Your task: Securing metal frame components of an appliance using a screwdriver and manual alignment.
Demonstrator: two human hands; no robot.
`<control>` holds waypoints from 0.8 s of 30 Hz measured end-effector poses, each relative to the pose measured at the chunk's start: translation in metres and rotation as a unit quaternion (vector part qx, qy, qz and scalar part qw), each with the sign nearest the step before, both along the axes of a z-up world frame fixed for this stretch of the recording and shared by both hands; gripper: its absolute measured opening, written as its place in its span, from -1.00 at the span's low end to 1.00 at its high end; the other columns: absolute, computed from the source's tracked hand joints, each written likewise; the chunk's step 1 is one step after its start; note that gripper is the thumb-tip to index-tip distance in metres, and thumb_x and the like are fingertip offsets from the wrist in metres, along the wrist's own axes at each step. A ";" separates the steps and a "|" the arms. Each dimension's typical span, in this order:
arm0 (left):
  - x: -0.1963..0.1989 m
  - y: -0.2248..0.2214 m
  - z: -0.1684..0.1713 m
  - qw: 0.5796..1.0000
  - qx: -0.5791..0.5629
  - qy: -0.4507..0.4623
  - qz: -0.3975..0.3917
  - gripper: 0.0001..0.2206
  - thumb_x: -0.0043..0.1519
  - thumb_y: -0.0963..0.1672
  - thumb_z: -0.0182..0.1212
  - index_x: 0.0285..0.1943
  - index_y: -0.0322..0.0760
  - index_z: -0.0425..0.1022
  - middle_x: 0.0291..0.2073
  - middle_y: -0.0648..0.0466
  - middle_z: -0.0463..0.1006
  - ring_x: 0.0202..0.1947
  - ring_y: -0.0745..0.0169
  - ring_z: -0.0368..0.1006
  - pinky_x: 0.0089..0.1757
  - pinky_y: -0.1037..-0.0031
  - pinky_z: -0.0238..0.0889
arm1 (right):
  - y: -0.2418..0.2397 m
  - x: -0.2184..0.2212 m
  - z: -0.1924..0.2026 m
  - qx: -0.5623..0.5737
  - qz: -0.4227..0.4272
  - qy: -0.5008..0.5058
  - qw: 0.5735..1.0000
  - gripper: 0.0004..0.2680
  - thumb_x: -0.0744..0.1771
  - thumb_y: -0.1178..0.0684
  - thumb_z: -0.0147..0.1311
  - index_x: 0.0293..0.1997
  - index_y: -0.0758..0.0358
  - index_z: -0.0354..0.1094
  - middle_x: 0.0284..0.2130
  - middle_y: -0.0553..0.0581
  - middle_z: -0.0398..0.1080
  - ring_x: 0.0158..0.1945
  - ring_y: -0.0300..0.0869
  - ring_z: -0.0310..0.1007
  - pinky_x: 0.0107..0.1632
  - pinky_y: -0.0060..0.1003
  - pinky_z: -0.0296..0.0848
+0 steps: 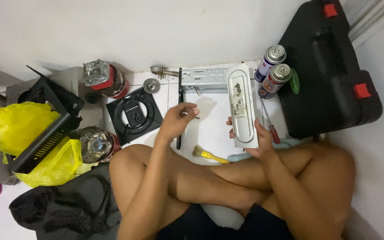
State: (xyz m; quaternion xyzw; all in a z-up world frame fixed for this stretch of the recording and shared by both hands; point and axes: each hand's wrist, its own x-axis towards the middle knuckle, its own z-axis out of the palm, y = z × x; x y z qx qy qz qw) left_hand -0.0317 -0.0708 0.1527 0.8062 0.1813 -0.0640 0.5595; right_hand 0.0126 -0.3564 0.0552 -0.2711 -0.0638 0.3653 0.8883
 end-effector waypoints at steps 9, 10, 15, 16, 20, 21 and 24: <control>0.037 0.069 -0.079 0.983 0.184 -0.022 0.012 -0.83 0.25 -0.14 0.33 -0.06 -0.32 0.68 -0.25 -0.16 0.66 -0.18 -0.14 0.62 -0.15 0.23 0.47 | 0.001 0.005 0.002 0.090 0.021 0.007 0.996 -0.46 0.35 -0.35 -0.09 0.37 0.26 0.22 0.11 0.38 0.41 -0.08 0.17 0.44 0.06 -0.02 0.28; 0.042 0.070 -0.088 0.981 0.191 -0.008 0.026 -0.84 0.23 -0.12 0.34 -0.13 -0.31 0.69 -0.33 -0.12 0.65 -0.27 -0.05 0.61 -0.22 0.27 0.47 | 0.001 0.006 0.001 0.098 0.025 0.007 0.995 -0.46 0.35 -0.33 -0.09 0.38 0.27 0.21 0.14 0.38 0.40 -0.09 0.18 0.42 0.07 -0.01 0.26; 0.063 0.049 -0.084 0.979 0.198 0.042 0.017 -0.72 0.28 -0.01 0.26 -0.11 -0.31 0.66 -0.39 -0.05 0.66 -0.30 0.01 0.62 -0.23 0.26 0.50 | 0.001 0.011 -0.002 0.119 0.039 0.017 0.992 -0.47 0.36 -0.31 -0.09 0.38 0.29 0.19 0.15 0.42 0.38 -0.10 0.22 0.41 0.09 0.04 0.22; 0.063 0.045 -0.084 0.955 0.294 0.019 -0.040 -0.76 0.30 -0.03 0.20 -0.13 -0.26 0.67 -0.30 -0.03 0.65 -0.18 0.01 0.57 -0.08 0.19 0.39 | 0.002 0.011 0.002 0.115 0.040 0.016 0.992 -0.47 0.36 -0.32 -0.07 0.37 0.30 0.20 0.16 0.41 0.38 -0.10 0.21 0.40 0.09 0.03 0.22; 0.066 0.035 -0.116 0.851 0.496 0.041 -0.166 -0.82 0.21 -0.10 0.28 -0.03 0.06 0.64 0.09 0.12 0.53 0.21 0.09 0.30 0.21 0.05 0.02 | 0.006 0.015 0.005 0.092 0.041 0.010 0.995 -0.47 0.36 -0.33 -0.12 0.35 0.31 0.21 0.14 0.37 0.39 -0.12 0.16 0.39 0.07 0.01 0.21; 0.066 0.028 -0.120 0.851 0.497 0.044 -0.165 -0.82 0.21 -0.10 0.28 -0.03 0.06 0.64 0.09 0.12 0.53 0.21 0.09 0.30 0.21 0.05 0.02 | 0.006 0.014 0.006 0.093 0.043 0.013 0.995 -0.47 0.36 -0.33 -0.12 0.35 0.31 0.21 0.14 0.37 0.39 -0.12 0.16 0.39 0.07 0.01 0.21; 0.064 0.007 -0.122 0.806 0.545 0.052 -0.225 -0.74 0.27 -0.12 0.16 0.08 0.18 0.64 0.26 0.15 0.41 0.34 0.07 0.12 0.27 -0.01 -0.12 | 0.007 0.013 0.007 0.063 0.041 -0.014 0.997 -0.49 0.39 -0.29 -0.19 0.33 0.39 0.22 0.06 0.40 0.40 -0.13 0.15 0.40 0.06 -0.01 0.25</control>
